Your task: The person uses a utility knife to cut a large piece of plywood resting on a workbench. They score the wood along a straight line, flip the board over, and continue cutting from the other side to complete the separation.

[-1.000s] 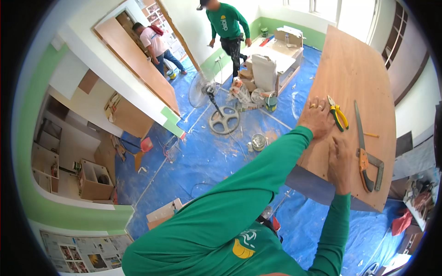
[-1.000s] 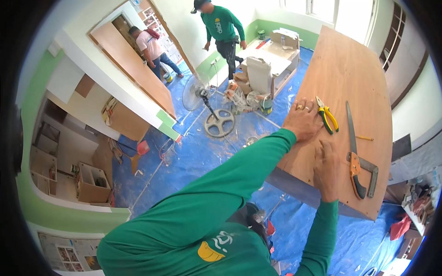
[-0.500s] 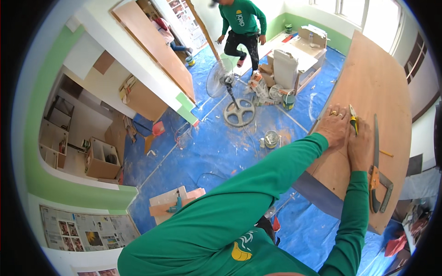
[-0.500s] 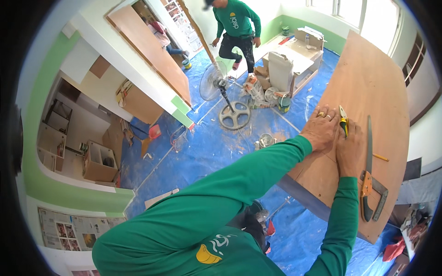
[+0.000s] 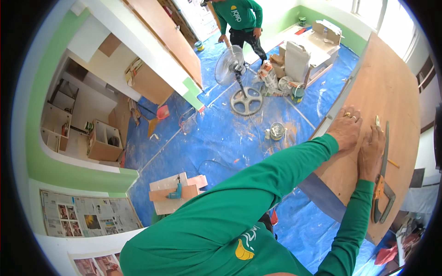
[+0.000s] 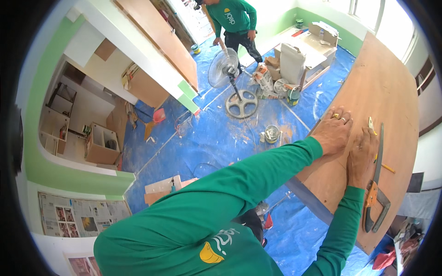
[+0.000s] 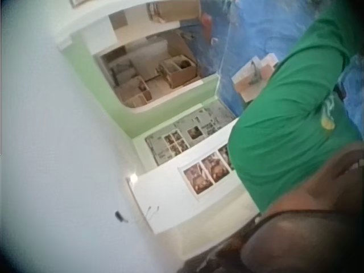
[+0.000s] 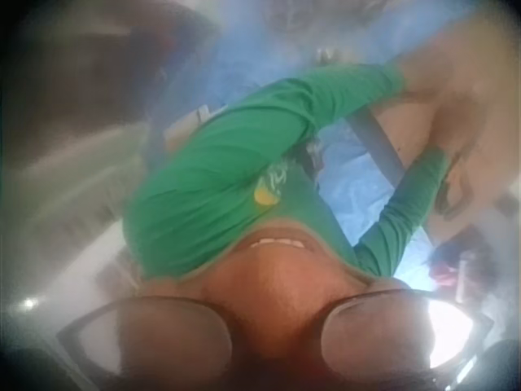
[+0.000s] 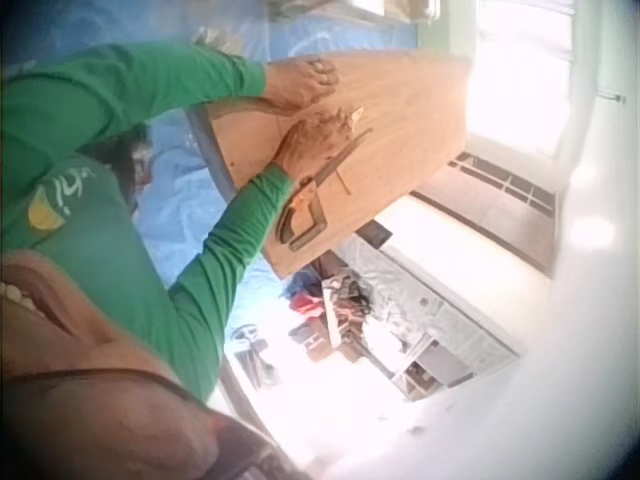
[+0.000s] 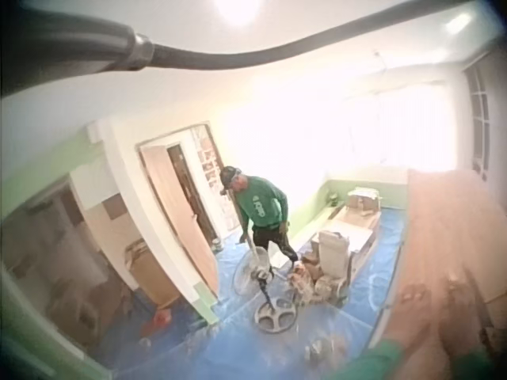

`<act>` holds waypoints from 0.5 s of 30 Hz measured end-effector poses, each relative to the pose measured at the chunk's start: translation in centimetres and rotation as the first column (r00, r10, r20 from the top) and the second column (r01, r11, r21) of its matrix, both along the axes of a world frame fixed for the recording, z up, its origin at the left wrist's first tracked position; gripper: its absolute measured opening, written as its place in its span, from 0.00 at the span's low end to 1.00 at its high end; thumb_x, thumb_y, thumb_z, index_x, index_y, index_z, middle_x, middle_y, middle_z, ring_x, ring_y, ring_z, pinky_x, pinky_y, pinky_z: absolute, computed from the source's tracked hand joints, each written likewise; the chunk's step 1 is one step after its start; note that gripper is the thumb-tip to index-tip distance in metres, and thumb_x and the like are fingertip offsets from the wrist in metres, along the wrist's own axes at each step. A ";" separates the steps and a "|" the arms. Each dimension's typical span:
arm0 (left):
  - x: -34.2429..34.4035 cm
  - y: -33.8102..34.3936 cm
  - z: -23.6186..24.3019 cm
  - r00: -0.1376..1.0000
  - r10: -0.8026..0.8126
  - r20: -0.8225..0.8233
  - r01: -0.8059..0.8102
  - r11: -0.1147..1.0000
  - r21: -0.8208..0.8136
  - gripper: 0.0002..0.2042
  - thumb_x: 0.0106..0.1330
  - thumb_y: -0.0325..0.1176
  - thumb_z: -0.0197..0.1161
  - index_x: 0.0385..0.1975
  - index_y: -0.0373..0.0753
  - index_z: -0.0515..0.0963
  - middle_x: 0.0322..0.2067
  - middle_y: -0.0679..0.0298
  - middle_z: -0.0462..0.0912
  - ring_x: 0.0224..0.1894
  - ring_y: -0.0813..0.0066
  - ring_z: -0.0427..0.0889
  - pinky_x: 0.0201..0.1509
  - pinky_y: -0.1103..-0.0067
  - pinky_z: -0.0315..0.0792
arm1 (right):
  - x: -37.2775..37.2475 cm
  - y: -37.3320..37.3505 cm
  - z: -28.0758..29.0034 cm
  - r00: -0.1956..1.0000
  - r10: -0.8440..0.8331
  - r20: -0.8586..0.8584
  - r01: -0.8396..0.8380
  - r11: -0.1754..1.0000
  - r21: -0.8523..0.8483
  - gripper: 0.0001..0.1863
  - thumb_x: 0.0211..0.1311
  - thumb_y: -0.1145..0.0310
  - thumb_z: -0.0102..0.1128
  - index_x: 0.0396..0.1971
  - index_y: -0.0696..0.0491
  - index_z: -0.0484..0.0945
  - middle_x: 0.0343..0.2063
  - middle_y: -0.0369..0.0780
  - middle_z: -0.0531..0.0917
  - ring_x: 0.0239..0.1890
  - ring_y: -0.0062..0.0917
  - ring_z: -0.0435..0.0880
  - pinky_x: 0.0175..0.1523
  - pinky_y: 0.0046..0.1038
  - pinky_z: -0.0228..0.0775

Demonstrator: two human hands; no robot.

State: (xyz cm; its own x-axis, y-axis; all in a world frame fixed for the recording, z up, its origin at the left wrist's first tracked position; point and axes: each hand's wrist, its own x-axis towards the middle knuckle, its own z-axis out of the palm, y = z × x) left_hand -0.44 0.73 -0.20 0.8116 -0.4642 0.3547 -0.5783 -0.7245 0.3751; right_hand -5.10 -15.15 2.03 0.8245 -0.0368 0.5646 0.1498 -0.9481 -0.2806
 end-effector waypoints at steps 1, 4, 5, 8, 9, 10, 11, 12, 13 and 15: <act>-0.1 -0.1 -0.3 1.000 0.011 0.013 -0.011 1.000 0.005 0.28 0.74 0.37 0.53 0.71 0.29 0.74 0.75 0.44 0.70 0.82 0.44 0.60 0.86 0.51 0.49 | 0.2 -0.3 -0.4 0.999 0.036 -0.011 -0.036 0.999 0.004 0.19 0.77 0.71 0.57 0.62 0.62 0.80 0.60 0.52 0.83 0.66 0.47 0.78 0.71 0.45 0.70; 0.1 -0.8 -1.1 0.999 0.042 0.035 -0.043 0.999 0.026 0.29 0.72 0.35 0.55 0.71 0.28 0.73 0.75 0.44 0.69 0.82 0.43 0.59 0.86 0.51 0.47 | 0.9 -1.2 -1.1 0.996 0.069 -0.060 -0.071 0.997 -0.033 0.18 0.80 0.69 0.55 0.60 0.63 0.81 0.61 0.53 0.82 0.67 0.50 0.77 0.72 0.45 0.69; 0.0 -0.9 -1.0 0.999 0.041 0.026 -0.042 0.999 0.030 0.29 0.72 0.35 0.56 0.71 0.28 0.72 0.76 0.44 0.69 0.83 0.44 0.59 0.86 0.52 0.47 | 0.9 -1.3 -1.2 0.995 0.064 -0.077 -0.068 0.996 -0.054 0.18 0.81 0.68 0.53 0.60 0.63 0.81 0.62 0.54 0.82 0.67 0.51 0.77 0.72 0.45 0.69; -0.2 -0.6 0.1 1.000 0.021 -0.016 -0.020 0.998 0.054 0.31 0.70 0.34 0.58 0.72 0.27 0.71 0.76 0.43 0.68 0.83 0.44 0.58 0.87 0.52 0.46 | 0.7 -1.3 -1.2 0.998 0.048 -0.051 -0.049 0.999 -0.022 0.17 0.81 0.68 0.53 0.58 0.64 0.81 0.60 0.55 0.83 0.65 0.50 0.79 0.71 0.44 0.70; -0.4 -0.4 0.4 0.999 0.018 -0.037 -0.015 0.998 0.059 0.31 0.69 0.34 0.58 0.72 0.27 0.71 0.76 0.43 0.68 0.83 0.44 0.58 0.87 0.53 0.46 | 0.4 -0.7 -0.6 0.999 0.032 -0.044 -0.030 0.999 0.040 0.17 0.82 0.68 0.54 0.58 0.64 0.82 0.58 0.54 0.84 0.64 0.49 0.80 0.70 0.43 0.71; -0.6 -0.3 0.5 0.999 0.022 -0.041 -0.019 0.998 0.065 0.31 0.69 0.34 0.59 0.72 0.27 0.71 0.76 0.43 0.68 0.83 0.44 0.58 0.87 0.53 0.45 | -0.1 0.3 0.3 0.999 0.017 -0.040 -0.013 0.995 0.101 0.17 0.82 0.67 0.54 0.57 0.64 0.82 0.56 0.54 0.85 0.62 0.49 0.81 0.68 0.43 0.72; -0.6 -0.2 0.5 0.999 0.026 -0.045 -0.022 0.997 0.072 0.31 0.69 0.34 0.59 0.72 0.27 0.71 0.76 0.43 0.68 0.83 0.44 0.57 0.87 0.53 0.45 | -0.5 1.0 0.7 0.999 0.001 -0.039 0.005 0.987 0.161 0.17 0.82 0.67 0.54 0.56 0.64 0.83 0.54 0.53 0.85 0.61 0.48 0.82 0.67 0.42 0.72; -0.5 -0.2 0.8 0.999 0.024 -0.039 -0.021 0.997 0.079 0.32 0.68 0.34 0.59 0.72 0.27 0.71 0.76 0.43 0.67 0.83 0.44 0.57 0.87 0.54 0.45 | -0.6 1.0 0.9 0.997 0.017 -0.071 0.001 0.970 0.243 0.17 0.83 0.66 0.54 0.56 0.64 0.82 0.53 0.53 0.86 0.59 0.47 0.83 0.66 0.42 0.73; -0.5 -0.2 0.9 0.999 0.022 -0.048 -0.018 0.997 0.079 0.32 0.69 0.34 0.59 0.72 0.27 0.71 0.76 0.44 0.67 0.83 0.44 0.57 0.87 0.54 0.44 | -0.8 1.0 0.9 0.994 0.036 -0.102 -0.001 0.946 0.325 0.17 0.83 0.65 0.54 0.56 0.64 0.82 0.51 0.53 0.86 0.58 0.47 0.83 0.65 0.41 0.73; -0.8 -0.3 1.0 0.997 0.019 -0.073 -0.013 0.997 0.080 0.31 0.69 0.34 0.58 0.73 0.28 0.71 0.77 0.44 0.66 0.84 0.45 0.56 0.88 0.54 0.44 | -0.8 1.4 1.3 0.987 0.072 -0.145 -0.010 0.921 0.390 0.17 0.84 0.65 0.54 0.55 0.64 0.82 0.50 0.53 0.86 0.55 0.46 0.84 0.63 0.41 0.74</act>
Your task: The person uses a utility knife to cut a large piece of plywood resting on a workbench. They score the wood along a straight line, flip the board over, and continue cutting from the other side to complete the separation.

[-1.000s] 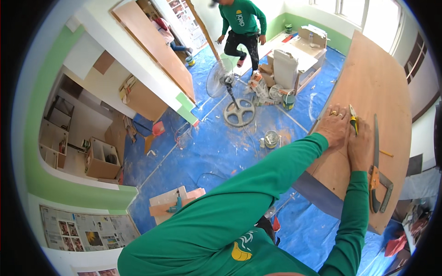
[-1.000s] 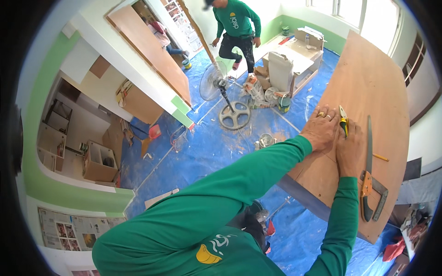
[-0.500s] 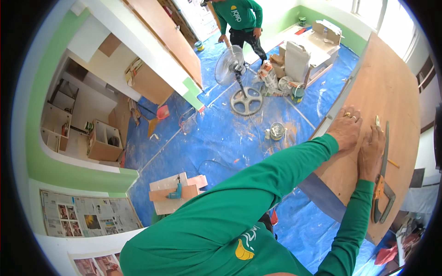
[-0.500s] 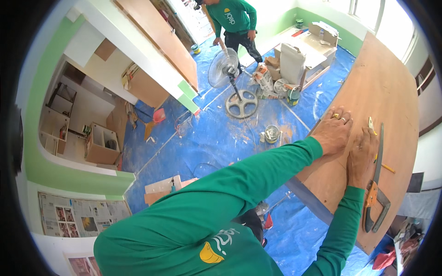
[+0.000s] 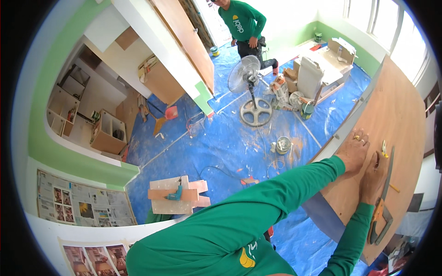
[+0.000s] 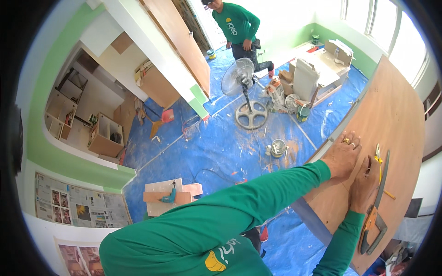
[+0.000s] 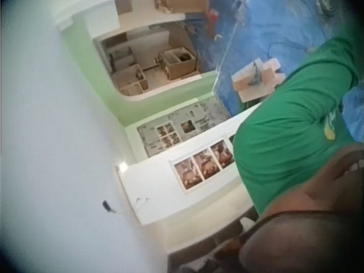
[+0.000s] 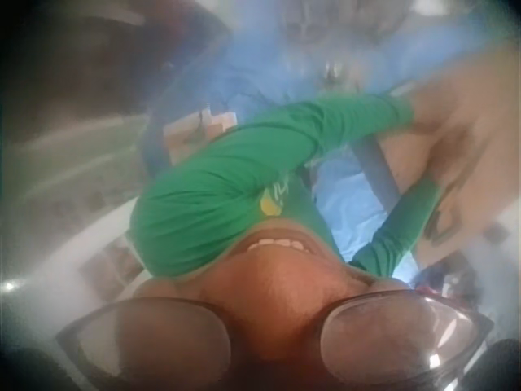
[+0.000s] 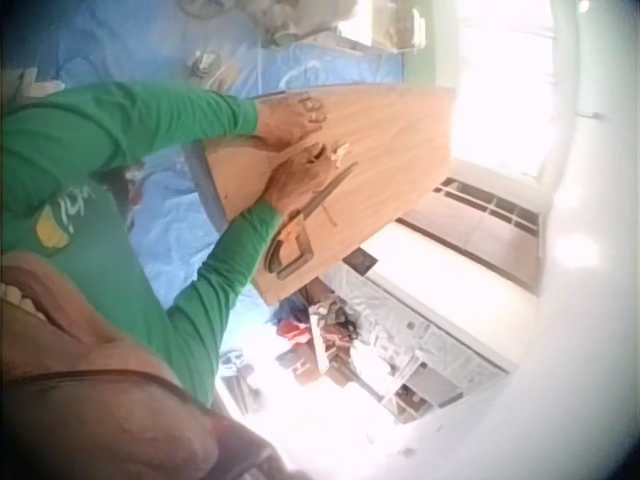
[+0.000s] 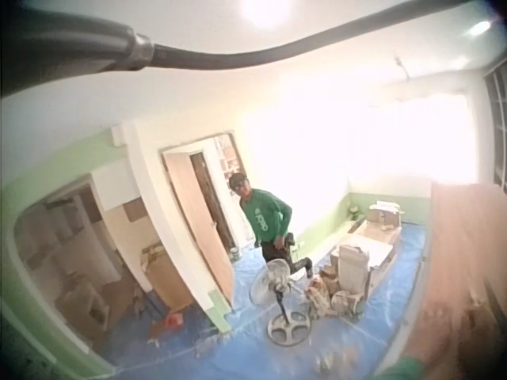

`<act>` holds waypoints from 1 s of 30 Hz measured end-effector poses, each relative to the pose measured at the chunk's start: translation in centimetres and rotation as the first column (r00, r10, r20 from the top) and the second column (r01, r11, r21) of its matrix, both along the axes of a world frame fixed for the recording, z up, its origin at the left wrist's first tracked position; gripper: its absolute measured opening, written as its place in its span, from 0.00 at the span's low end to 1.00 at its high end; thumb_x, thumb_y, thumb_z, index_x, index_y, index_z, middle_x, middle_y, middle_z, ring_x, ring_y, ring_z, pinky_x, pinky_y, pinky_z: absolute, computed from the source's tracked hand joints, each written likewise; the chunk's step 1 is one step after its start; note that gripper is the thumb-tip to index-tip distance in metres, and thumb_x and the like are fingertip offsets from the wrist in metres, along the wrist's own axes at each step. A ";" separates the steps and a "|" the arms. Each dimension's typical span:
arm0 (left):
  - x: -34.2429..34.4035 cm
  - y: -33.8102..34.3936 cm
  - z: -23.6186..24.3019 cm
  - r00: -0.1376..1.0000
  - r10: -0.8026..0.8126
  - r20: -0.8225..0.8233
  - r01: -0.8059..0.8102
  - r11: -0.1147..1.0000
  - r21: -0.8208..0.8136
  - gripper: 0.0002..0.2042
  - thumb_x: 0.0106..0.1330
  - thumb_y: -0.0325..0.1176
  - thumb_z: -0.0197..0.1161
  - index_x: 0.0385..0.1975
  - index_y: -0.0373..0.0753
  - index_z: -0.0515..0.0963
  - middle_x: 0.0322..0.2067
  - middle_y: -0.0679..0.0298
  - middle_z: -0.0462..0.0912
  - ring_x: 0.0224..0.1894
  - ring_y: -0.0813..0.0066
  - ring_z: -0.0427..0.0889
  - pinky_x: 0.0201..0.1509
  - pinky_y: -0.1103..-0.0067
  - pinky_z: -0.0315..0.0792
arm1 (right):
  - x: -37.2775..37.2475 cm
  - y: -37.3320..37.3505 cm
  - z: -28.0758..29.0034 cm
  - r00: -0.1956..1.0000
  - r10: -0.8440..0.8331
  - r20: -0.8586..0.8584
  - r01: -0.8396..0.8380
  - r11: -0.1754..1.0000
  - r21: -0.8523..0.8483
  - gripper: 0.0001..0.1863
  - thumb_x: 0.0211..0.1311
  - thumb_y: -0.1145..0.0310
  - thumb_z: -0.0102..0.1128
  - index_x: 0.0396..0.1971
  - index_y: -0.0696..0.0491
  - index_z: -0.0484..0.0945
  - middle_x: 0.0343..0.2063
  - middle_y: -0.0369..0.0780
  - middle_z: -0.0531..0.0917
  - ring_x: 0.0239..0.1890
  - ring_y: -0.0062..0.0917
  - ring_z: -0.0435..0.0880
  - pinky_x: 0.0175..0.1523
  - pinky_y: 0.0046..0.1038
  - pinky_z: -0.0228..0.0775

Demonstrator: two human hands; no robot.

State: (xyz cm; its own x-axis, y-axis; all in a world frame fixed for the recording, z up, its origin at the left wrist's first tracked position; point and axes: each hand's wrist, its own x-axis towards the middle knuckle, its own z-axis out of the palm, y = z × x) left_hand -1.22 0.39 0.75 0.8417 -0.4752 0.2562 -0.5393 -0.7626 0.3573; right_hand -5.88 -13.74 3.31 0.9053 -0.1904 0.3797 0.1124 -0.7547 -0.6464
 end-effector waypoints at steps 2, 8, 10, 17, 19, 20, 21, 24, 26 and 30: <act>0.5 0.1 -0.1 1.000 0.004 0.014 -0.004 1.000 -0.005 0.31 0.70 0.34 0.58 0.73 0.28 0.70 0.77 0.44 0.66 0.84 0.45 0.56 0.88 0.54 0.44 | -0.2 0.7 0.6 0.999 0.030 -0.027 -0.031 0.999 -0.030 0.17 0.84 0.65 0.53 0.55 0.64 0.81 0.49 0.54 0.86 0.53 0.46 0.84 0.61 0.41 0.75; 0.4 0.2 -0.1 1.000 -0.015 -0.002 0.015 0.999 -0.030 0.30 0.71 0.35 0.56 0.73 0.28 0.71 0.77 0.44 0.66 0.84 0.44 0.55 0.88 0.54 0.44 | 1.1 -0.6 -1.5 0.996 0.035 0.084 -0.013 0.969 -0.248 0.18 0.84 0.65 0.51 0.58 0.65 0.80 0.58 0.54 0.84 0.63 0.49 0.80 0.70 0.43 0.70; 0.4 0.1 -0.4 1.000 -0.016 0.006 0.016 0.999 -0.031 0.30 0.72 0.36 0.56 0.72 0.28 0.71 0.77 0.44 0.66 0.84 0.44 0.55 0.87 0.54 0.44 | 1.6 -1.4 -2.5 0.997 0.009 0.072 0.009 0.971 -0.239 0.19 0.84 0.66 0.51 0.59 0.64 0.80 0.60 0.55 0.83 0.65 0.50 0.80 0.71 0.43 0.69; 1.1 -0.3 -1.3 1.000 -0.017 0.002 0.017 0.998 -0.055 0.32 0.75 0.42 0.54 0.74 0.27 0.69 0.77 0.42 0.65 0.84 0.42 0.55 0.87 0.52 0.43 | 2.2 -2.2 -3.8 0.996 0.013 0.088 0.010 0.966 -0.259 0.19 0.84 0.66 0.50 0.58 0.64 0.81 0.60 0.56 0.83 0.65 0.51 0.79 0.72 0.43 0.68; 0.9 -0.3 -1.5 1.000 -0.025 -0.005 0.024 0.997 -0.077 0.34 0.76 0.46 0.52 0.75 0.26 0.67 0.78 0.41 0.64 0.84 0.42 0.54 0.87 0.52 0.41 | 2.3 -2.6 -3.9 0.997 0.005 0.079 0.016 0.965 -0.260 0.19 0.84 0.65 0.50 0.58 0.64 0.81 0.61 0.55 0.83 0.66 0.50 0.79 0.72 0.43 0.68; 0.8 -0.4 -1.4 1.000 -0.028 -0.011 0.027 0.997 -0.078 0.36 0.76 0.48 0.51 0.76 0.26 0.66 0.78 0.41 0.63 0.84 0.41 0.53 0.88 0.52 0.40 | 2.5 -2.7 -3.8 0.997 0.003 0.075 0.017 0.965 -0.261 0.19 0.84 0.65 0.50 0.59 0.64 0.80 0.61 0.54 0.83 0.66 0.50 0.79 0.73 0.42 0.68; 0.5 -0.3 -1.0 0.999 -0.029 -0.021 0.027 0.997 -0.077 0.37 0.77 0.50 0.50 0.77 0.25 0.64 0.79 0.41 0.62 0.84 0.41 0.52 0.88 0.52 0.39 | 2.6 -2.7 -3.9 0.998 0.009 0.068 0.007 0.971 -0.238 0.19 0.84 0.66 0.50 0.58 0.64 0.81 0.60 0.54 0.83 0.65 0.50 0.80 0.72 0.42 0.69; -1.5 1.0 2.3 0.996 -0.081 -0.039 0.085 0.987 0.133 0.40 0.78 0.54 0.48 0.78 0.24 0.61 0.79 0.39 0.60 0.85 0.41 0.49 0.88 0.53 0.36 | 2.4 -3.0 -3.3 0.999 0.007 0.054 0.004 0.981 -0.194 0.18 0.85 0.65 0.50 0.57 0.65 0.81 0.57 0.55 0.84 0.62 0.50 0.81 0.70 0.42 0.70; -2.9 1.7 2.1 0.994 -0.097 -0.052 0.102 0.988 0.113 0.42 0.78 0.56 0.48 0.78 0.23 0.59 0.80 0.38 0.58 0.86 0.41 0.47 0.88 0.54 0.35 | 2.2 -2.6 -3.1 0.998 -0.007 0.057 0.018 0.983 -0.182 0.18 0.85 0.65 0.49 0.55 0.65 0.81 0.56 0.54 0.84 0.61 0.49 0.82 0.68 0.42 0.71; -7.5 3.1 -0.5 0.984 -0.159 -0.082 0.158 0.987 -0.018 0.46 0.77 0.59 0.50 0.78 0.19 0.56 0.81 0.35 0.54 0.86 0.39 0.42 0.89 0.56 0.34 | 2.0 -2.4 -2.9 1.000 -0.001 0.005 0.001 0.991 -0.133 0.20 0.86 0.62 0.47 0.55 0.65 0.80 0.56 0.55 0.84 0.60 0.50 0.82 0.67 0.42 0.72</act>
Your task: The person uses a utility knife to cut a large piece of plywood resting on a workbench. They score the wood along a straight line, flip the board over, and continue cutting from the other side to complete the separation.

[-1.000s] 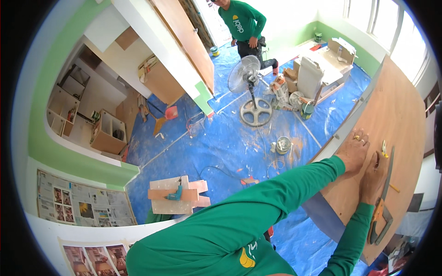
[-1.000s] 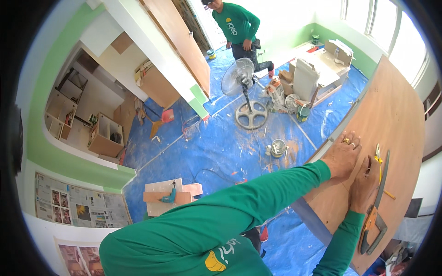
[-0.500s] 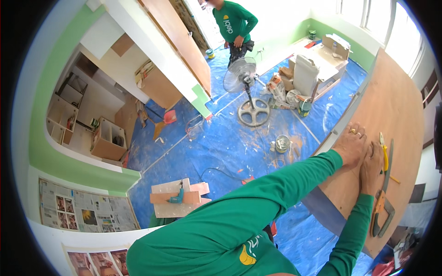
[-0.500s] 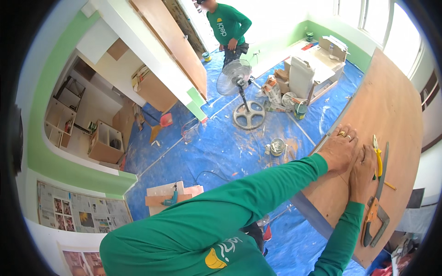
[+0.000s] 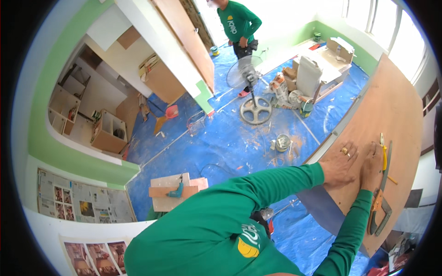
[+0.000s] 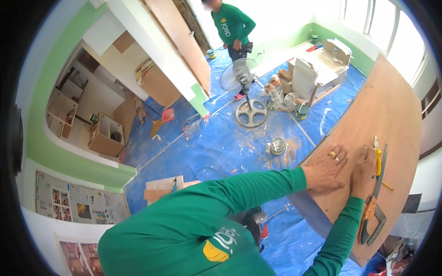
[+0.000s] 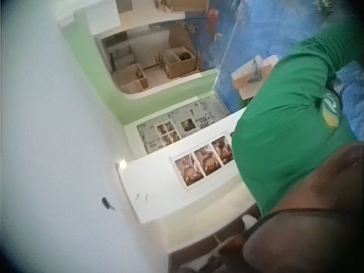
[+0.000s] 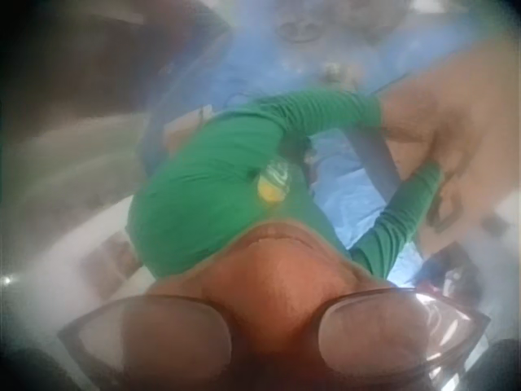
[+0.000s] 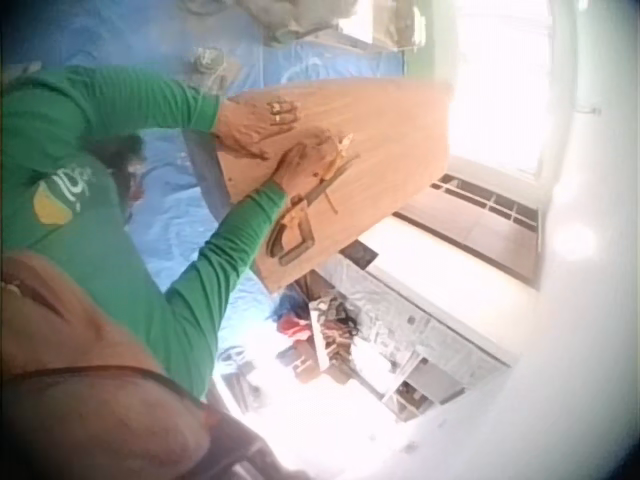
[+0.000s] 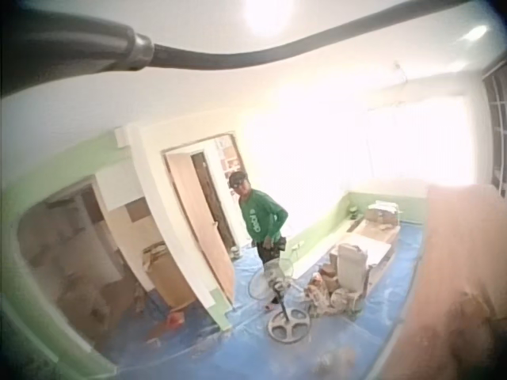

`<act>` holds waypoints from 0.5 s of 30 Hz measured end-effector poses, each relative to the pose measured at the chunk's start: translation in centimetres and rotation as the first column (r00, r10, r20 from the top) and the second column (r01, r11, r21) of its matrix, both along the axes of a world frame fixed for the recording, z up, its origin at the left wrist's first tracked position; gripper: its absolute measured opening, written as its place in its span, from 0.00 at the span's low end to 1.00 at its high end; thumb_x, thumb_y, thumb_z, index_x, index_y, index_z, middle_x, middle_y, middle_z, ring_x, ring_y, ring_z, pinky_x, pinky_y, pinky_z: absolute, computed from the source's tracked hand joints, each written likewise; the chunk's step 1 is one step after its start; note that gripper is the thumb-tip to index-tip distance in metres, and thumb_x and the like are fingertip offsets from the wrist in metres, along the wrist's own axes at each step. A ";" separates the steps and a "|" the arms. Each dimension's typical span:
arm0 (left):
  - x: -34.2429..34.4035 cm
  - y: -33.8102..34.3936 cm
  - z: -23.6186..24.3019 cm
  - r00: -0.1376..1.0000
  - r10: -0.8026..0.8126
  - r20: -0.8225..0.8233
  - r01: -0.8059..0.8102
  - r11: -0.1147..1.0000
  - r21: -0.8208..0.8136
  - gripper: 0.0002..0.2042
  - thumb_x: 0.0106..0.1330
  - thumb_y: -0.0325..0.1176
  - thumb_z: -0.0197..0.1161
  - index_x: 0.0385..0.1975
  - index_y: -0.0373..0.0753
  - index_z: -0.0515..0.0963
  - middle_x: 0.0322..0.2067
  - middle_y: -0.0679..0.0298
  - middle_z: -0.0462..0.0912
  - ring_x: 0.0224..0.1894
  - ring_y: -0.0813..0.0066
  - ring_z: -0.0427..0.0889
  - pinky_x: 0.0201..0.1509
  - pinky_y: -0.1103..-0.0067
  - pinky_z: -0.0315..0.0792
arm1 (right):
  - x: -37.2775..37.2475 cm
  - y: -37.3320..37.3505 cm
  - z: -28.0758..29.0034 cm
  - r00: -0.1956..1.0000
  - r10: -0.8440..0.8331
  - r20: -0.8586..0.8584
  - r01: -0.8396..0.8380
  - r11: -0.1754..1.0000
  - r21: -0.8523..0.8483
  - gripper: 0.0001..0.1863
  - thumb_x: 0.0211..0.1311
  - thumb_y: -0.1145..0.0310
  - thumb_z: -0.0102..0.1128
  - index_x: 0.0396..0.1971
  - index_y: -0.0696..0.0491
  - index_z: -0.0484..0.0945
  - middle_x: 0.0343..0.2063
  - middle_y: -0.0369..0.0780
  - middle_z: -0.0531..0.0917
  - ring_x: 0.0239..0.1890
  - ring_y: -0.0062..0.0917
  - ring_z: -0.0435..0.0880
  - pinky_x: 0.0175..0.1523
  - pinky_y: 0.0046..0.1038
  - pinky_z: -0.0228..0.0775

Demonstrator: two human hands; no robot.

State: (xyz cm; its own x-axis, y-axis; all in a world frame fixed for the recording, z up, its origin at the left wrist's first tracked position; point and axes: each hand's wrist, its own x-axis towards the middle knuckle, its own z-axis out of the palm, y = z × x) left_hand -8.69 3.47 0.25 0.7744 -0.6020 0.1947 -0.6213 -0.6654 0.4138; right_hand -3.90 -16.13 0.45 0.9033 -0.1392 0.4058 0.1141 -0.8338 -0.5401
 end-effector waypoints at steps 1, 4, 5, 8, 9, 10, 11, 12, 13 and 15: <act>-1.3 0.9 0.6 0.999 -0.033 -0.024 0.033 0.999 -0.003 0.48 0.76 0.60 0.54 0.78 0.19 0.55 0.81 0.35 0.51 0.86 0.39 0.41 0.89 0.56 0.35 | -0.2 -0.1 0.5 0.999 -0.011 -0.031 0.011 1.000 0.009 0.21 0.87 0.61 0.46 0.56 0.65 0.79 0.56 0.56 0.84 0.60 0.51 0.81 0.67 0.42 0.72; -5.4 2.1 0.6 0.999 -0.032 -0.039 0.032 0.999 -0.003 0.49 0.75 0.61 0.56 0.78 0.19 0.55 0.81 0.34 0.51 0.86 0.39 0.41 0.89 0.55 0.38 | -0.4 0.2 0.3 1.000 0.004 0.003 -0.003 1.000 -0.004 0.22 0.87 0.59 0.45 0.57 0.64 0.79 0.56 0.58 0.84 0.60 0.53 0.81 0.66 0.43 0.72; -6.4 2.3 0.3 0.999 -0.033 -0.015 0.033 0.999 -0.012 0.49 0.75 0.61 0.57 0.78 0.19 0.55 0.81 0.34 0.50 0.86 0.39 0.41 0.89 0.55 0.38 | -0.4 0.2 0.2 0.999 0.015 0.034 -0.015 1.000 -0.018 0.22 0.87 0.59 0.45 0.57 0.65 0.79 0.56 0.58 0.84 0.60 0.54 0.81 0.66 0.43 0.72; -8.9 2.4 -1.6 0.998 -0.044 0.038 0.046 0.998 -0.053 0.51 0.74 0.63 0.58 0.78 0.19 0.55 0.81 0.34 0.50 0.86 0.39 0.42 0.88 0.54 0.39 | -0.4 -0.4 0.0 1.000 0.003 0.026 -0.002 0.999 -0.043 0.23 0.87 0.59 0.45 0.57 0.64 0.79 0.56 0.58 0.84 0.59 0.54 0.81 0.66 0.44 0.71; -9.5 2.5 -1.7 0.998 -0.038 0.041 0.041 0.997 -0.059 0.52 0.73 0.64 0.59 0.78 0.19 0.55 0.81 0.34 0.50 0.86 0.39 0.42 0.88 0.54 0.39 | -0.3 -0.4 0.0 1.000 0.006 0.025 -0.005 0.999 -0.040 0.22 0.87 0.59 0.45 0.57 0.64 0.79 0.56 0.58 0.84 0.59 0.54 0.81 0.66 0.44 0.71; -10.2 2.5 -1.9 0.998 -0.034 0.045 0.037 0.997 -0.066 0.52 0.73 0.64 0.59 0.79 0.19 0.54 0.81 0.34 0.50 0.86 0.39 0.42 0.88 0.54 0.39 | -0.2 -0.4 0.0 1.000 0.008 0.024 -0.007 0.999 -0.037 0.22 0.87 0.59 0.45 0.57 0.64 0.79 0.56 0.58 0.83 0.59 0.54 0.81 0.66 0.44 0.71; -10.8 2.5 -2.0 0.999 -0.038 0.033 0.039 0.999 -0.034 0.52 0.73 0.63 0.61 0.79 0.19 0.54 0.81 0.35 0.50 0.86 0.40 0.42 0.88 0.53 0.40 | -0.2 -0.4 0.0 1.000 0.008 0.024 -0.007 0.999 -0.034 0.22 0.87 0.59 0.45 0.56 0.64 0.79 0.56 0.58 0.83 0.59 0.54 0.81 0.65 0.44 0.71; -11.6 2.7 -1.6 0.999 -0.050 0.018 0.050 0.999 -0.004 0.52 0.72 0.61 0.63 0.79 0.20 0.54 0.81 0.35 0.50 0.86 0.40 0.43 0.88 0.53 0.40 | -0.4 -0.4 0.2 1.000 0.002 0.013 -0.001 0.999 -0.043 0.22 0.87 0.60 0.46 0.56 0.64 0.79 0.56 0.56 0.83 0.60 0.53 0.81 0.66 0.43 0.71; -12.2 3.0 -1.1 0.998 -0.062 0.010 0.062 0.997 0.036 0.52 0.71 0.60 0.65 0.79 0.20 0.53 0.82 0.36 0.50 0.86 0.41 0.43 0.88 0.53 0.40 | -0.4 -0.1 0.3 1.000 -0.005 0.009 0.006 0.999 -0.042 0.21 0.87 0.60 0.46 0.55 0.64 0.79 0.56 0.55 0.84 0.60 0.51 0.81 0.67 0.43 0.70; -14.0 3.8 -0.7 0.995 -0.091 0.046 0.090 0.996 0.025 0.49 0.70 0.55 0.69 0.77 0.20 0.57 0.80 0.37 0.54 0.85 0.40 0.47 0.88 0.52 0.44 | -0.6 0.2 0.5 1.000 -0.002 0.008 0.002 1.000 -0.027 0.21 0.87 0.61 0.47 0.54 0.64 0.80 0.56 0.53 0.84 0.60 0.49 0.81 0.68 0.42 0.70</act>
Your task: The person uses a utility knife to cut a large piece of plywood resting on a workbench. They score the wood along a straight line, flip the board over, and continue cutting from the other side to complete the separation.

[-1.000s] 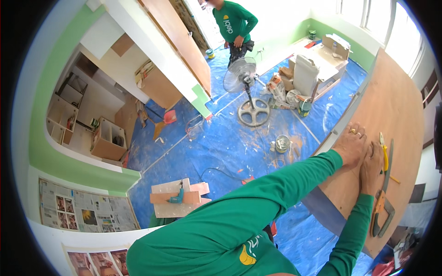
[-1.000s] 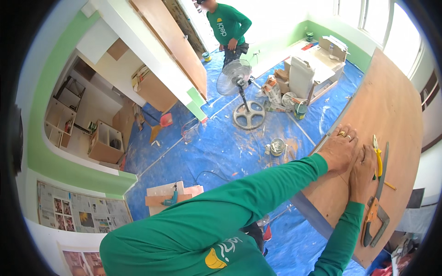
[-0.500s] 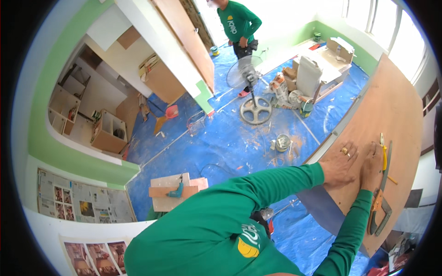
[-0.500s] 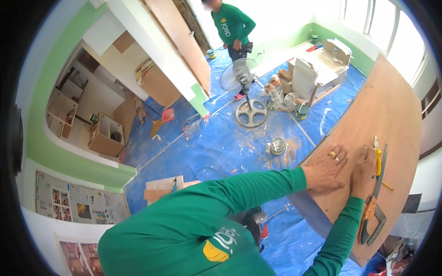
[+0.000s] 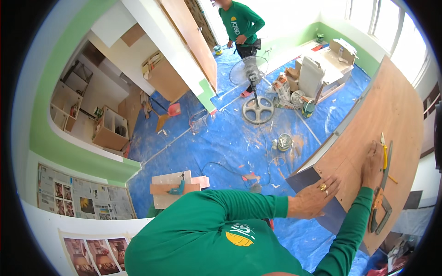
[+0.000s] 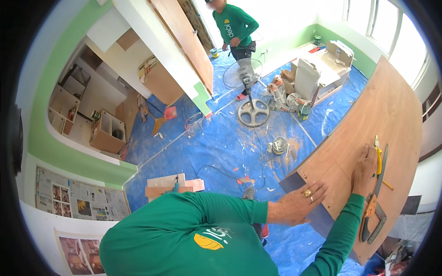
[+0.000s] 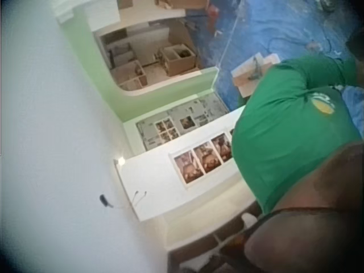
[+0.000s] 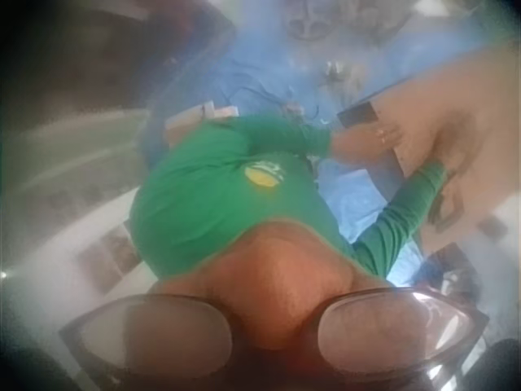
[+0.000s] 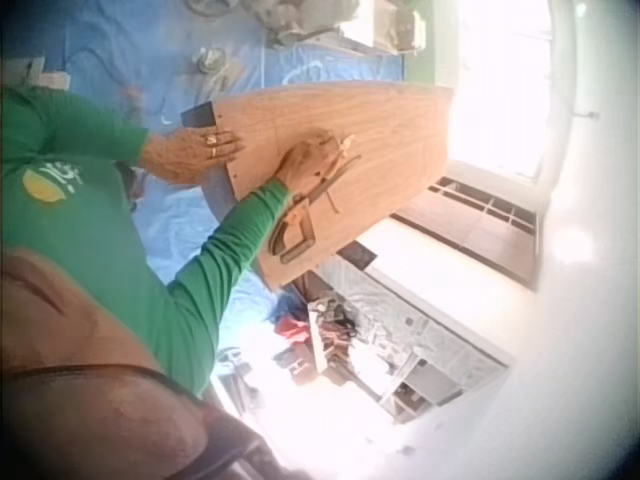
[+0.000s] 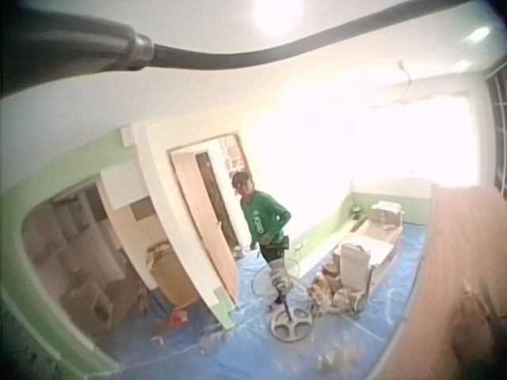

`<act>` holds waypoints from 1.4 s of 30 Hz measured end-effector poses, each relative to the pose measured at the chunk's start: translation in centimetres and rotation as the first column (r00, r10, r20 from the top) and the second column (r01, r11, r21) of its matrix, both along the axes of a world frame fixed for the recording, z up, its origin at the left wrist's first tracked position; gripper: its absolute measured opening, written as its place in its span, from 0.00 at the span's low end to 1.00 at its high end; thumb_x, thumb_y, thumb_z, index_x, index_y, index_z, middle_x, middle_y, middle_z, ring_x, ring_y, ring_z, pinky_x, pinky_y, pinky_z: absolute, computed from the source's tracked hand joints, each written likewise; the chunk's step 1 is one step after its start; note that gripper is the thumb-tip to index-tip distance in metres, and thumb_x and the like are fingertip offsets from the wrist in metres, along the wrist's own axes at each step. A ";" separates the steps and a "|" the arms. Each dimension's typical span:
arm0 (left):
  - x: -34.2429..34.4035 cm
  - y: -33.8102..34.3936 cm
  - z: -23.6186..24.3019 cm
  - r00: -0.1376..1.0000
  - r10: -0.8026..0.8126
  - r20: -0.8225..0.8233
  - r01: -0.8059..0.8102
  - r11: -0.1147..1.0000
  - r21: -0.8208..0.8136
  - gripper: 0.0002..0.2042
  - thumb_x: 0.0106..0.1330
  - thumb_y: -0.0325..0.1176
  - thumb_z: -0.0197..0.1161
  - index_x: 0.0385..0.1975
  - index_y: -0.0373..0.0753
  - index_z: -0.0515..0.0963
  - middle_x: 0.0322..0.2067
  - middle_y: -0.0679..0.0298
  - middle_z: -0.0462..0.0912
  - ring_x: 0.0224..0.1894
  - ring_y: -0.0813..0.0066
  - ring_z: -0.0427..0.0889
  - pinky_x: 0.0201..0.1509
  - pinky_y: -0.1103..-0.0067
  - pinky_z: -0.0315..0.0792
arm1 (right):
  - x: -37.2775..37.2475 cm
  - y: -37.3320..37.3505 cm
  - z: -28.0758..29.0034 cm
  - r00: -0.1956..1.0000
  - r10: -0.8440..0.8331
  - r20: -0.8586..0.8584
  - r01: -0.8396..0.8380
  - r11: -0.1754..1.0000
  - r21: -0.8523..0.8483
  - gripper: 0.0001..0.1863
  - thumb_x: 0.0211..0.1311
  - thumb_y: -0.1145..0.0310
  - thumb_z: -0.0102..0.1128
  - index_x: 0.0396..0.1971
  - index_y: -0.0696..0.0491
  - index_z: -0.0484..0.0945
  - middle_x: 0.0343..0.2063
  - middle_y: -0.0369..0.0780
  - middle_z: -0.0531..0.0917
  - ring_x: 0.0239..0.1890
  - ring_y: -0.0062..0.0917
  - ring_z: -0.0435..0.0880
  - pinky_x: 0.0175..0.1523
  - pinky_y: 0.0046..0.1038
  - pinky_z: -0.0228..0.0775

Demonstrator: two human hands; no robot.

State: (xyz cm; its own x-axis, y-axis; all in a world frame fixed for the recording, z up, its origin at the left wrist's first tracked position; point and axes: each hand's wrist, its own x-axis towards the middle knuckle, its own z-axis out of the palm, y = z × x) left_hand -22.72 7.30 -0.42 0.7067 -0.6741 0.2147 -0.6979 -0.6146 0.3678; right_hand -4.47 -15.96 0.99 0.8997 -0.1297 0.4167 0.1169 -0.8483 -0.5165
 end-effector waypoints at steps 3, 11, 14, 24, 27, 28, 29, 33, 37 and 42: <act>-1.9 0.2 -0.6 0.997 -0.067 -0.034 0.060 0.982 -0.179 0.45 0.67 0.47 0.73 0.74 0.21 0.62 0.77 0.37 0.60 0.83 0.38 0.54 0.86 0.52 0.50 | -0.4 0.4 0.4 1.000 0.014 0.008 -0.015 0.999 0.040 0.21 0.87 0.60 0.47 0.54 0.64 0.79 0.54 0.53 0.84 0.59 0.49 0.81 0.67 0.43 0.70; 10.0 -0.6 1.7 0.987 0.092 0.131 -0.070 0.984 -0.165 0.44 0.72 0.54 0.65 0.74 0.19 0.63 0.77 0.34 0.60 0.82 0.35 0.54 0.86 0.53 0.50 | 0.5 -0.1 -0.7 0.999 -0.005 0.041 0.004 1.000 0.019 0.20 0.86 0.60 0.49 0.55 0.64 0.79 0.54 0.54 0.84 0.59 0.50 0.81 0.66 0.43 0.71; 9.9 -0.6 -0.4 0.991 0.061 0.120 -0.052 0.995 -0.080 0.48 0.72 0.59 0.63 0.76 0.19 0.60 0.78 0.32 0.56 0.83 0.35 0.50 0.87 0.53 0.46 | 0.6 0.4 -0.4 0.999 0.019 0.040 -0.019 1.000 -0.002 0.20 0.86 0.61 0.50 0.55 0.64 0.79 0.54 0.55 0.84 0.59 0.50 0.81 0.66 0.43 0.71; -1.0 -0.2 -0.7 0.893 -0.450 -0.026 0.431 0.869 -0.245 0.45 0.65 0.61 0.69 0.67 0.23 0.70 0.74 0.34 0.63 0.82 0.32 0.53 0.84 0.51 0.56 | 0.1 0.4 0.7 1.000 -0.009 0.010 0.009 0.999 0.042 0.19 0.85 0.61 0.52 0.55 0.63 0.80 0.55 0.53 0.84 0.59 0.48 0.81 0.67 0.43 0.71; 1.9 0.0 1.0 0.971 -0.232 0.050 0.237 0.931 -0.278 0.43 0.65 0.61 0.69 0.65 0.24 0.72 0.73 0.34 0.64 0.81 0.33 0.56 0.81 0.50 0.59 | -0.3 1.6 1.2 1.000 0.006 0.002 -0.006 0.999 0.051 0.19 0.84 0.61 0.53 0.54 0.63 0.80 0.55 0.53 0.84 0.59 0.47 0.82 0.67 0.43 0.71; 4.6 -0.3 0.5 0.987 -0.119 0.106 0.145 0.947 -0.286 0.44 0.65 0.61 0.69 0.65 0.24 0.72 0.74 0.34 0.64 0.80 0.34 0.57 0.81 0.49 0.59 | -0.5 1.2 1.3 1.000 -0.008 0.002 0.008 0.999 0.032 0.19 0.84 0.61 0.54 0.54 0.63 0.80 0.54 0.53 0.84 0.58 0.47 0.82 0.66 0.43 0.72; 5.9 -0.4 0.1 0.987 0.003 0.159 0.043 0.957 -0.288 0.44 0.65 0.61 0.69 0.65 0.24 0.72 0.74 0.34 0.64 0.80 0.34 0.58 0.81 0.48 0.59 | -0.6 1.0 1.4 1.000 -0.015 0.003 0.015 1.000 0.026 0.18 0.84 0.61 0.54 0.54 0.63 0.80 0.54 0.53 0.84 0.58 0.47 0.82 0.66 0.43 0.72; 5.4 -0.2 -0.5 0.987 0.057 0.149 -0.053 0.998 -0.034 0.46 0.65 0.61 0.69 0.69 0.22 0.69 0.76 0.33 0.60 0.82 0.35 0.54 0.83 0.48 0.53 | -0.3 0.7 1.7 1.000 -0.011 0.002 0.011 1.000 0.008 0.18 0.83 0.62 0.56 0.55 0.63 0.80 0.54 0.53 0.85 0.58 0.48 0.83 0.65 0.43 0.73; -2.5 -0.3 0.0 0.843 -0.533 -0.074 0.482 0.809 -0.337 0.46 0.61 0.59 0.74 0.69 0.27 0.71 0.77 0.36 0.60 0.83 0.35 0.52 0.85 0.47 0.50 | -1.0 1.8 2.0 1.000 -0.004 -0.020 0.005 1.000 0.025 0.18 0.82 0.61 0.56 0.55 0.62 0.80 0.55 0.54 0.85 0.57 0.48 0.83 0.64 0.43 0.74; 4.9 0.3 4.0 0.968 -0.214 0.128 0.249 0.859 -0.447 0.29 0.67 0.48 0.71 0.60 0.32 0.78 0.65 0.39 0.72 0.72 0.37 0.68 0.76 0.53 0.65 | -1.3 -0.5 1.3 1.000 -0.025 0.016 0.026 0.996 -0.080 0.18 0.82 0.62 0.52 0.58 0.58 0.80 0.57 0.50 0.85 0.63 0.47 0.82 0.69 0.42 0.73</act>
